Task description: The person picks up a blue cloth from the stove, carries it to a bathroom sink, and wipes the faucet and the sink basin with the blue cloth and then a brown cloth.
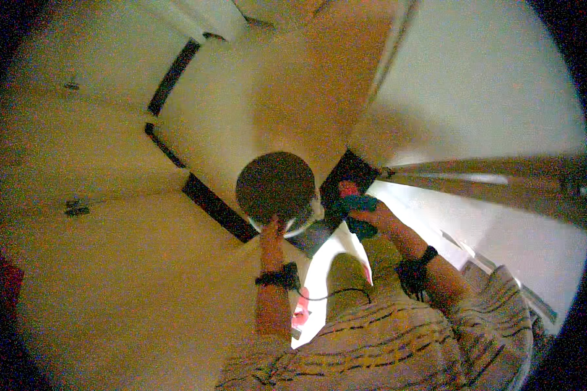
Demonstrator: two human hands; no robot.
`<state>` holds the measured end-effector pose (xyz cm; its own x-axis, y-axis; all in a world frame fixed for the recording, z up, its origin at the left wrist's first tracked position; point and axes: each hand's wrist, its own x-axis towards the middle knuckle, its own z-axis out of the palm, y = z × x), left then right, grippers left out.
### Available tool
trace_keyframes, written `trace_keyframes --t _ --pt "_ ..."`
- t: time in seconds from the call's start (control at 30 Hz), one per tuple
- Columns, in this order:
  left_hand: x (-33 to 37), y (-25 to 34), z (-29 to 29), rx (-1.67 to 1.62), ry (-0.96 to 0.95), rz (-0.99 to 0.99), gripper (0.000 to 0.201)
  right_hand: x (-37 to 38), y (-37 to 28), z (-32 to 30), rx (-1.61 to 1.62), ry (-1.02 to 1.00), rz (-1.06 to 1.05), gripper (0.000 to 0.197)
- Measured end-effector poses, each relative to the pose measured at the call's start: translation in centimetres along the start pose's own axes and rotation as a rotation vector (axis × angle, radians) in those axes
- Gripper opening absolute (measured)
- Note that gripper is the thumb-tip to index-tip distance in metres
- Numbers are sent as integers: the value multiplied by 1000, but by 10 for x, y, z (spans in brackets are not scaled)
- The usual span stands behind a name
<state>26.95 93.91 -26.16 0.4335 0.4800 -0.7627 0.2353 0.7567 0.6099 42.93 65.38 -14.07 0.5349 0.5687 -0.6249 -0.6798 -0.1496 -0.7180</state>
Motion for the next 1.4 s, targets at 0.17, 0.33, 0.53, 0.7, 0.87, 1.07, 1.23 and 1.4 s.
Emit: trace_keyframes --t 0.17,0.33,0.53,0.7,0.87,1.07,1.23,1.4 --pt "116 31 46 196 -49 64 36 63 -38 11 -49 -7 93 31" --pt "245 47 100 154 -72 -66 40 125 -51 33 17 213 235 33" --pt "372 43 145 261 12 -277 44 152 -13 45 89 281 413 44" --pt "389 10 192 264 -244 -18 41 188 -4 38 64 395 477 46" --pt "441 -7 172 216 -132 -193 39 189 -4 56 155 463 573 42" --pt "461 -28 163 137 -190 -181 38 203 -15 60 158 472 560 41" --pt "469 -31 159 159 -147 -196 39 237 -42 71 182 403 595 42" --pt "474 -36 153 284 -221 -95 38 242 -44 69 159 326 567 47"
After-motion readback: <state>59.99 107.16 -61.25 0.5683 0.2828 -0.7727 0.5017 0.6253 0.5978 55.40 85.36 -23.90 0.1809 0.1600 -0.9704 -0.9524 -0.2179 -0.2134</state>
